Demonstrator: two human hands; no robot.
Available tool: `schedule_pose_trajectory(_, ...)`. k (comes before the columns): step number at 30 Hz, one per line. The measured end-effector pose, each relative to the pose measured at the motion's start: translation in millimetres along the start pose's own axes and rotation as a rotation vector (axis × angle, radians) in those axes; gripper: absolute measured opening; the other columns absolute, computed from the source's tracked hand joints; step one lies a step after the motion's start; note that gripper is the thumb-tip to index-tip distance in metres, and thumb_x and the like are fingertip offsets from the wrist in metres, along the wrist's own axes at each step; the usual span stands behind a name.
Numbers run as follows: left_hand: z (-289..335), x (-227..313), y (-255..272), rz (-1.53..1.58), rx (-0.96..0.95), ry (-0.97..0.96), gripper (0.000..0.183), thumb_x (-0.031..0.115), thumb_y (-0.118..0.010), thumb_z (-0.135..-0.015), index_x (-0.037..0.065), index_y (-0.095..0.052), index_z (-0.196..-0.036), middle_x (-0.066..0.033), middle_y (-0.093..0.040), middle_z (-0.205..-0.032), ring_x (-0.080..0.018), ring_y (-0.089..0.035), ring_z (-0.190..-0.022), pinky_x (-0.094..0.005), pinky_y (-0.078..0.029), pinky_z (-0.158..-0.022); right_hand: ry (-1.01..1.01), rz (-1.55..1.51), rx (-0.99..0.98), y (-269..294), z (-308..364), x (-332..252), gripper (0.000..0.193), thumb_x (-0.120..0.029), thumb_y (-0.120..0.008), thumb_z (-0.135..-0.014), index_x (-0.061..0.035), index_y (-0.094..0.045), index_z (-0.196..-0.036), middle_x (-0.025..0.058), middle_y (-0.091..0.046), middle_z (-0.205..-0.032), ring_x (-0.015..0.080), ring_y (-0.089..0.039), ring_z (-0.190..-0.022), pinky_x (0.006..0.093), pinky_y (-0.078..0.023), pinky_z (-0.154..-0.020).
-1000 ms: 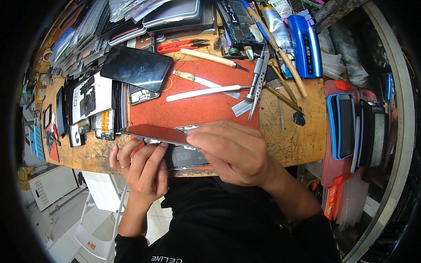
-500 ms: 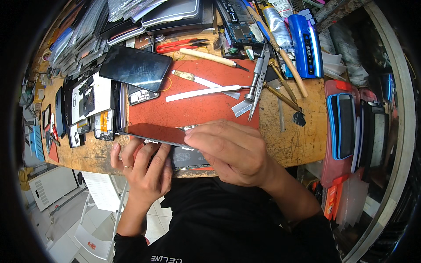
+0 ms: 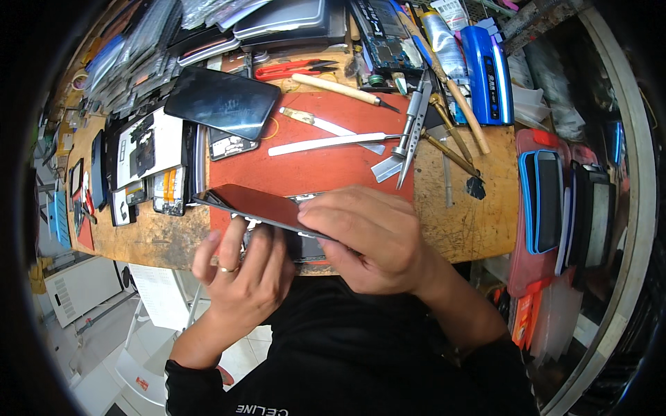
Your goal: The person disassembles a smartphone, removes the battery and internal components, and reassembles the device using small tools. They handle multiple phone parts and tools on a cluttered workbench, then place the reassembled phone into a blue case.
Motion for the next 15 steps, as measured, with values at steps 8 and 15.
schedule_pose_trajectory(8,11.9,-10.2,-2.2,0.248,0.001,0.161,0.037,0.026,-0.075,-0.085,0.011,-0.081,-0.119,-0.0046,-0.075,-0.117,-0.0230,-0.067,-0.119,-0.0459,-0.032,-0.110,-0.087,-0.007,-0.052,1.0,0.5,3.0,0.043,0.019,-0.064,-0.075,0.0047,-0.074,-0.114,0.0217,-0.079,-0.110,0.0350,-0.081,-0.100,0.0417,-0.066,-0.087)
schedule_pose_trajectory(15,9.2,-6.0,-5.7,0.241,-0.015,0.186,0.036,0.029,-0.073,-0.086,0.012,-0.082,-0.116,-0.0013,-0.071,-0.117,-0.0228,-0.059,-0.125,-0.0520,-0.027,-0.116,-0.089,-0.022,-0.053,0.4,2.4,5.3,0.045,0.021,-0.064,-0.076,0.0047,-0.073,-0.116,0.0222,-0.079,-0.113,0.0348,-0.081,-0.103,0.0415,-0.065,-0.090)
Point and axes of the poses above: each hand's wrist, its own z-axis away from the middle knuckle, its own y-axis out of the back of the hand, x = y × z, the point moved 3 cm from there along -z, towards the middle knuckle
